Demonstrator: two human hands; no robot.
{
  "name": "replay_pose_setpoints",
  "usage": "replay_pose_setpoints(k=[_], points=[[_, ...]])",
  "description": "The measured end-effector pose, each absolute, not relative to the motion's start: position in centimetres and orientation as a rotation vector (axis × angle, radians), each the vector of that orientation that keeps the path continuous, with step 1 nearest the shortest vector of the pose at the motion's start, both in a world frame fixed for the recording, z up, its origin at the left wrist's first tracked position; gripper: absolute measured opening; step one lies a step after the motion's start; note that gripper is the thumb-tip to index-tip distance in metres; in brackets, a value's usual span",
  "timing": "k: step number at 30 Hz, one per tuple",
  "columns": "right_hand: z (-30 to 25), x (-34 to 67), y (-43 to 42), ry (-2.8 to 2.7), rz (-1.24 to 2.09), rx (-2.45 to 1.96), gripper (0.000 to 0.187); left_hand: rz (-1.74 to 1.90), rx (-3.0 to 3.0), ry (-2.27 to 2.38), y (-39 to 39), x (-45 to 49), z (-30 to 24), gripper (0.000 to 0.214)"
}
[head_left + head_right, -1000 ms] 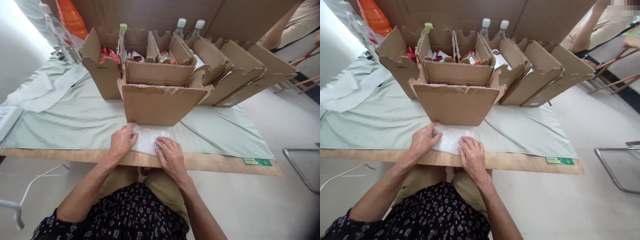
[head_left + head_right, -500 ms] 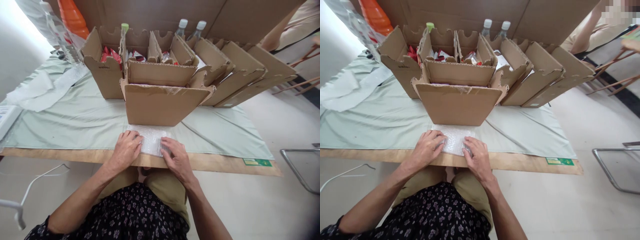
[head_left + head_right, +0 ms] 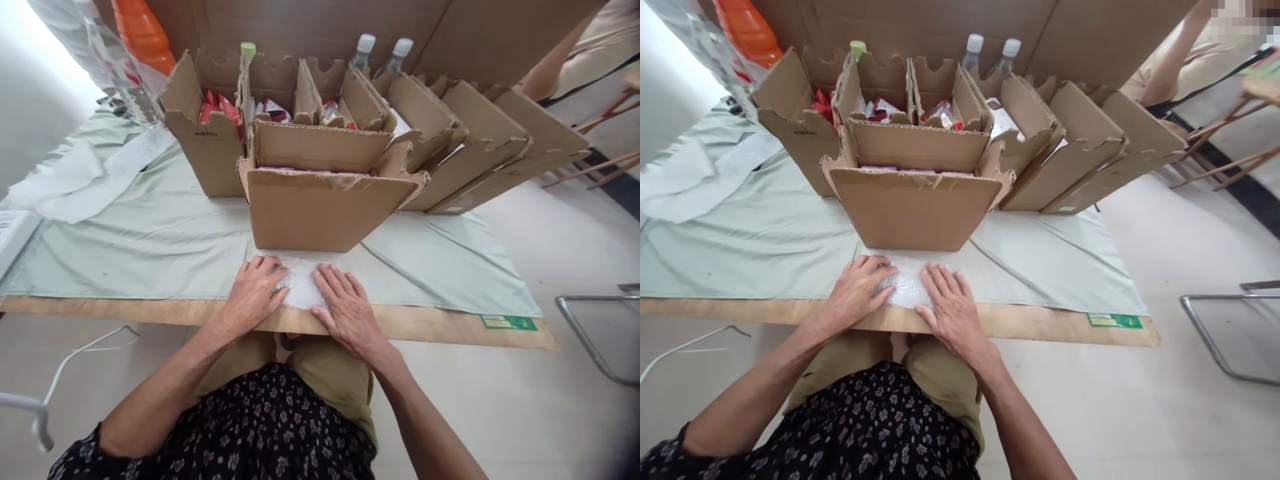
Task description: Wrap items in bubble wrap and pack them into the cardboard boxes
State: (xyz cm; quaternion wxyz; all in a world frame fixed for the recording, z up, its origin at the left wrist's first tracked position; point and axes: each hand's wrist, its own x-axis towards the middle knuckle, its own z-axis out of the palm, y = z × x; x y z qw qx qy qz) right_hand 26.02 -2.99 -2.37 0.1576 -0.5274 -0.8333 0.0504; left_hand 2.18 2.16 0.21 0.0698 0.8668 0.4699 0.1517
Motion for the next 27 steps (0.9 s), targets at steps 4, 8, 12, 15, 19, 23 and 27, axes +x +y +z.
replay_pose_setpoints(k=[4, 8, 12, 15, 19, 23, 27], points=[[-2.2, 28.8, -4.0, -2.149, 0.118, -1.593, 0.049, 0.463, 2.591, 1.411, 2.3, 2.0, 0.2, 0.026], [-2.0, 27.7, -3.0, -1.833, -0.059, -1.78, 0.034, 0.499, 2.577, 1.411, 2.3, 2.1, 0.0, 0.028], [-2.1, 25.2, -1.8, -1.754, 0.115, -1.764, 0.022, 0.593, 2.526, 1.404, 1.7, 2.0, -0.6, 0.029], [-1.6, 24.2, -1.9, -1.555, 0.342, -1.685, 0.015, 0.838, 2.388, 1.401, 0.9, 1.6, -1.0, 0.032], [-0.3, 23.7, -3.4, -1.367, 0.544, -1.467, 0.014, 1.16, 1.998, 1.502, 0.2, 0.7, -1.0, 0.062], [1.3, 23.1, -5.0, -1.278, 0.572, -1.303, 0.013, 1.116, 1.534, 1.392, 0.2, -0.3, -0.2, 0.094], [2.1, 23.2, -5.5, -1.162, 0.518, -1.273, 0.02, 0.925, 1.248, 1.137, 0.0, -0.6, 1.3, 0.074]])
